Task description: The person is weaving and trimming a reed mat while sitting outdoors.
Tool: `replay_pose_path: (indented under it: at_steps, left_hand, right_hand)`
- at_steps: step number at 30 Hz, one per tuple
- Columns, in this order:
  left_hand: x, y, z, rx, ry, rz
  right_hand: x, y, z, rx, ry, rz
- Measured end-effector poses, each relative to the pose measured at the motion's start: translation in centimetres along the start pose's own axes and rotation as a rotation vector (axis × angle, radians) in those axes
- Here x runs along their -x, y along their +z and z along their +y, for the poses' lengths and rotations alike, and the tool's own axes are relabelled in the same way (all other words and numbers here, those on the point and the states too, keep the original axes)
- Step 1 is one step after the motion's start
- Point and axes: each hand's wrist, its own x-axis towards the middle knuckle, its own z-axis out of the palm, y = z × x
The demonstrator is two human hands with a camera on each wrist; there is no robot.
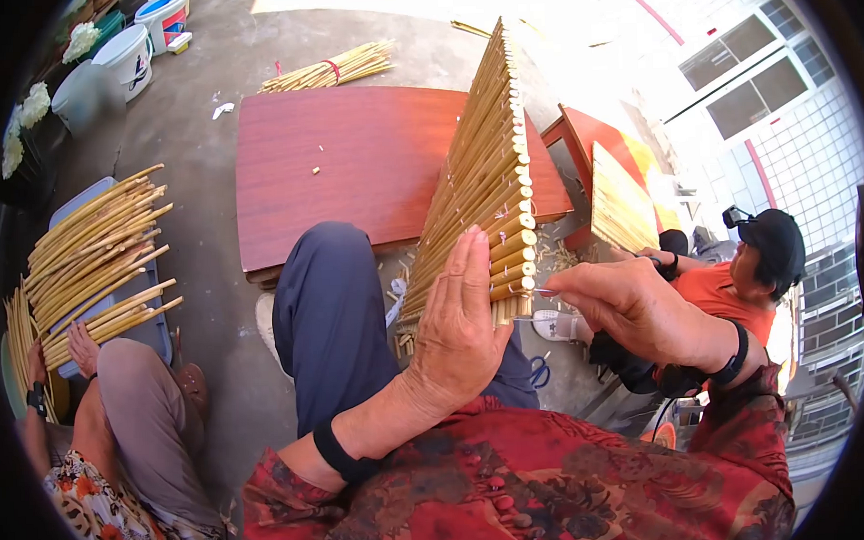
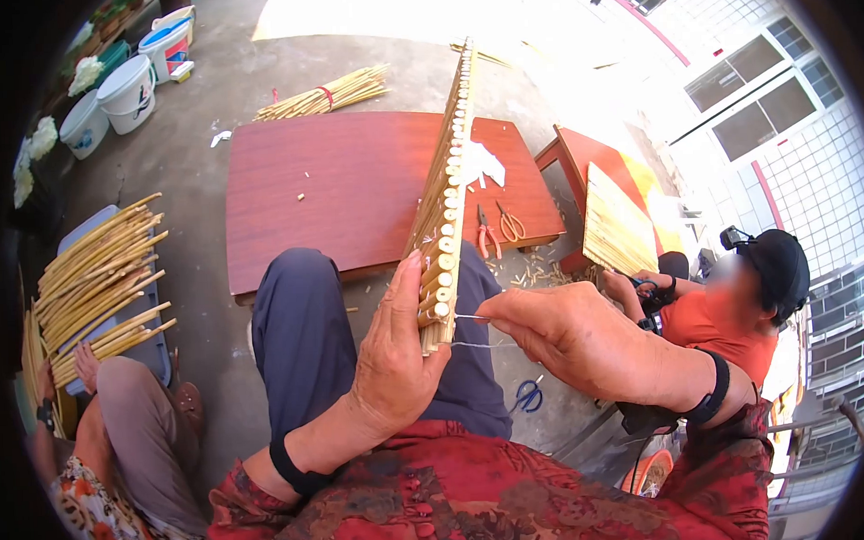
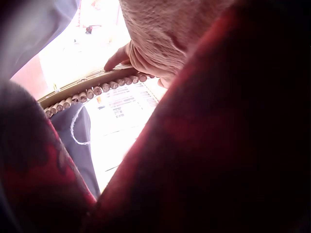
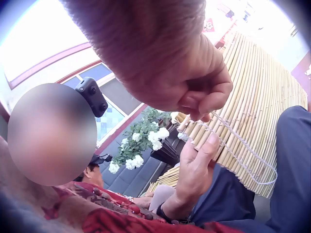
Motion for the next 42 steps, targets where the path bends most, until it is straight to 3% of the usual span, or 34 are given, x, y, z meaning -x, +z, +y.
replay_pose_path:
  at_steps: [2, 6, 11, 17, 23, 27, 35, 42]
  left_hand:
    - [-0.1, -0.1, 0.1, -0.029, -0.002, -0.011]
    - [-0.2, -0.2, 0.2, -0.042, 0.014, -0.026]
    - [-0.3, -0.3, 0.1, -0.026, 0.012, 0.010]
    - [-0.4, -0.1, 0.2, -0.036, 0.019, 0.013]
    - [-0.4, 0.2, 0.0, -0.069, 0.039, 0.073]
    - [-0.3, 0.2, -0.5, -0.085, 0.058, 0.097]
    - [-0.3, -0.2, -0.7, -0.062, 0.044, 0.113]
    - [-0.4, -0.4, -0.8, -0.061, 0.051, 0.111]
  right_hand:
    - [-0.4, -0.9, -0.9, 0.002, 0.171, -0.149]
    - [-0.4, -0.9, -0.3, -0.054, 0.066, -0.096]
    - [-0.1, -0.4, 0.6, -0.322, 0.255, -0.157]
    - [-0.1, -0.5, -0.2, -0.417, 0.374, -0.174]
    - [-0.4, -0.6, -0.6, -0.251, 0.220, -0.163]
    - [-0.7, -0.3, -0.7, -0.223, 0.214, -0.178]
    - [-1.0, 0.7, -0.3, -0.090, -0.016, -0.051]
    - [-1.5, 0.7, -0.9, -0.065, 0.030, -0.069]
